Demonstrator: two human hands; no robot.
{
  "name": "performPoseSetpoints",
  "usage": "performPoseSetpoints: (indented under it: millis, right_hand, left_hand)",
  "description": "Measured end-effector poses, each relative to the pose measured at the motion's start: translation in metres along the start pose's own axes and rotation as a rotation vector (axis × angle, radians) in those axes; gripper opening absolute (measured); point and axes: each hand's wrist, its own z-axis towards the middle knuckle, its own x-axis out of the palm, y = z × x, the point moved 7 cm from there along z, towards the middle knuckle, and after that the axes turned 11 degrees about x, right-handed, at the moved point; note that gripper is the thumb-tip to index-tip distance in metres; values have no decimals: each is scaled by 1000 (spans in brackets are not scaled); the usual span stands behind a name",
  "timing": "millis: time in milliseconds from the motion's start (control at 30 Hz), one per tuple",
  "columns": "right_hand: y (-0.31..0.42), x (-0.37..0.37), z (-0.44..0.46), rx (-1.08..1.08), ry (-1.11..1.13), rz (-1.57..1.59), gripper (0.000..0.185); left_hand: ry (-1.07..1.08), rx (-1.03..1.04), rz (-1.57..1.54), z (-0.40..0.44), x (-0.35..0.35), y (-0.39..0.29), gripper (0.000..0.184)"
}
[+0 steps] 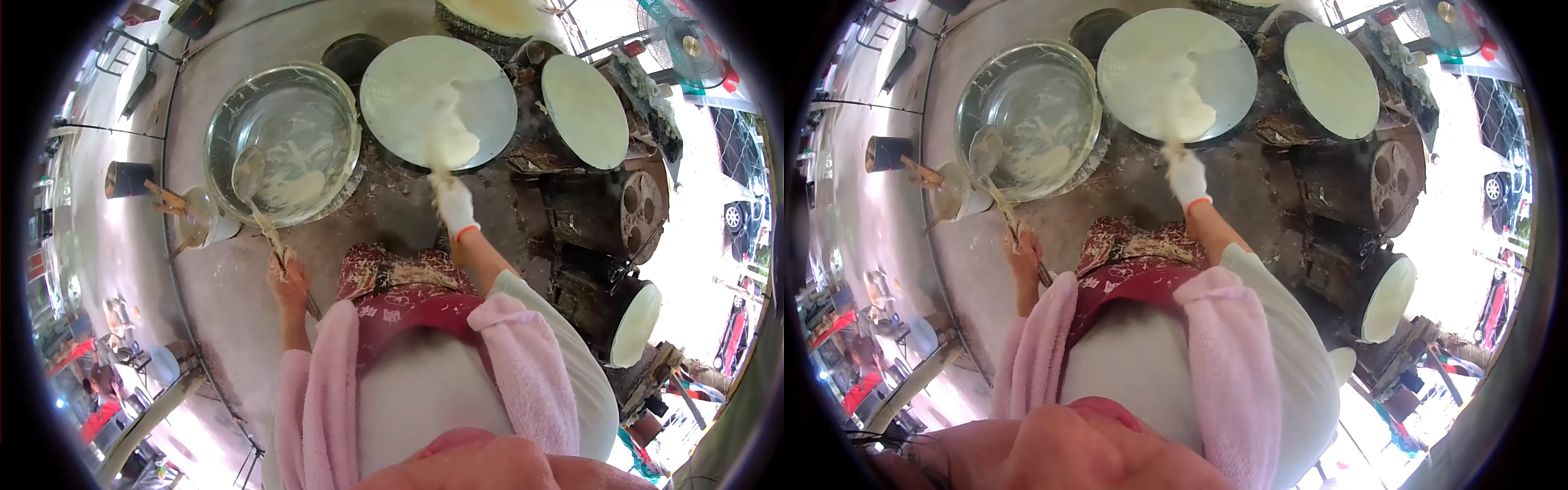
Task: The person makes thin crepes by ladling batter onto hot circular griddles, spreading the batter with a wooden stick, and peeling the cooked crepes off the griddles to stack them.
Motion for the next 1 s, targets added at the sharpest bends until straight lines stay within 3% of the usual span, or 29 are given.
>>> performPoseSetpoints:
  millis: [100,233,300,400,433,500,633,733,833,867,1000]
  right_hand:
    - [-3,-24,-2,-244,-149,-627,42]
    - [10,-108,41,-170,-286,-501,44]
    - [6,-117,71,-46,-47,-240,50]
    - [0,-102,56,-191,80,-322,52]
    - [-3,-99,39,-381,60,-525,49]
    - [-13,-119,37,-294,48,-726,46]
    - [15,-179,101,-275,-142,-551,50]
    - [33,-185,112,-166,84,-348,56]
    - [7,-176,74,-340,222,-556,61]
    - [-5,-182,75,-262,233,-729,65]
    - [30,-214,142,-388,14,-671,69]
  left_hand:
    - [0,27,79,-10,20,-21,11]
    - [10,61,95,-26,62,-43,11]
    - [20,76,141,-33,82,-46,12]
    - [34,54,211,-48,108,-50,13]
    - [37,41,232,-53,116,-52,13]
    - [27,75,186,-60,126,-54,14]
    - [-43,53,128,-71,147,-62,13]
    - [-18,50,152,-70,162,-62,14]
    - [9,40,192,-70,175,-69,16]
    - [1,30,175,-68,178,-68,16]
    - [20,92,263,-73,178,-64,15]
